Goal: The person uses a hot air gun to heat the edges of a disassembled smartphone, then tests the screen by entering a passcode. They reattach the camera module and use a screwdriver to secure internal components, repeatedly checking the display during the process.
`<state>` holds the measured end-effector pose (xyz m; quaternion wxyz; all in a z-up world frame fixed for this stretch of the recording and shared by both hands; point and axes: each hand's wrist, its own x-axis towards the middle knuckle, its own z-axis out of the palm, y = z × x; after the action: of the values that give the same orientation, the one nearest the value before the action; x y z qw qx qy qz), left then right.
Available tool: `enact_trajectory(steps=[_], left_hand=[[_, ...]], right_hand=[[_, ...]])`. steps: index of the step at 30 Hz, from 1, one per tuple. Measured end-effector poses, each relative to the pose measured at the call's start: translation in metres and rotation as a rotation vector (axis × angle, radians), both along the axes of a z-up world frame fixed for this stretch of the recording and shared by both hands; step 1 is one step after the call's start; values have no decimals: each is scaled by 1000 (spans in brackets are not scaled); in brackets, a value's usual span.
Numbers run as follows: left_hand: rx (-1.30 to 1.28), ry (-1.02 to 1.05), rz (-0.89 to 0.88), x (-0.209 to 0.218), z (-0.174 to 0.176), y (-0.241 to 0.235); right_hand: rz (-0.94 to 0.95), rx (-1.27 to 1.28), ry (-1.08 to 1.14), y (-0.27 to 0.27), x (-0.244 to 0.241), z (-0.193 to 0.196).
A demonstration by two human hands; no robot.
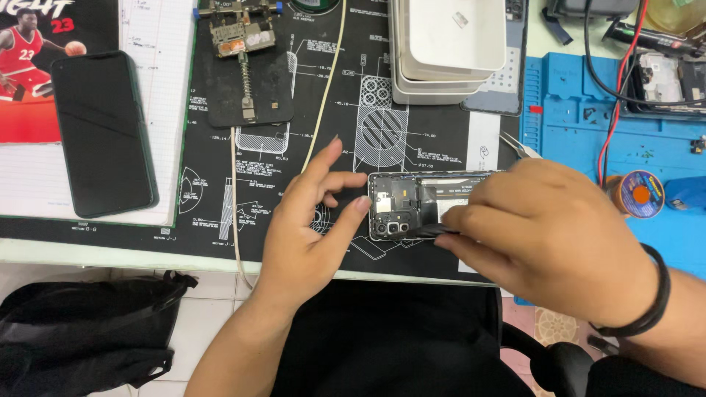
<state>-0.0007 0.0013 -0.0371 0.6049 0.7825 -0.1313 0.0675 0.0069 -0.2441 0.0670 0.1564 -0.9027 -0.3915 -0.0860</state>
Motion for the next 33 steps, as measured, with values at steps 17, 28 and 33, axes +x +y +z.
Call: enact_trajectory(steps=[17, 28, 33], left_hand=[[248, -2, -16, 4, -5, -6], [251, 11, -16, 1, -7, -5], [233, 32, -11, 1, -7, -6]], right_hand=[[185, -314, -15, 48, 18, 15], [201, -413, 180, 56, 30, 16], [237, -317, 157, 55, 29, 17]])
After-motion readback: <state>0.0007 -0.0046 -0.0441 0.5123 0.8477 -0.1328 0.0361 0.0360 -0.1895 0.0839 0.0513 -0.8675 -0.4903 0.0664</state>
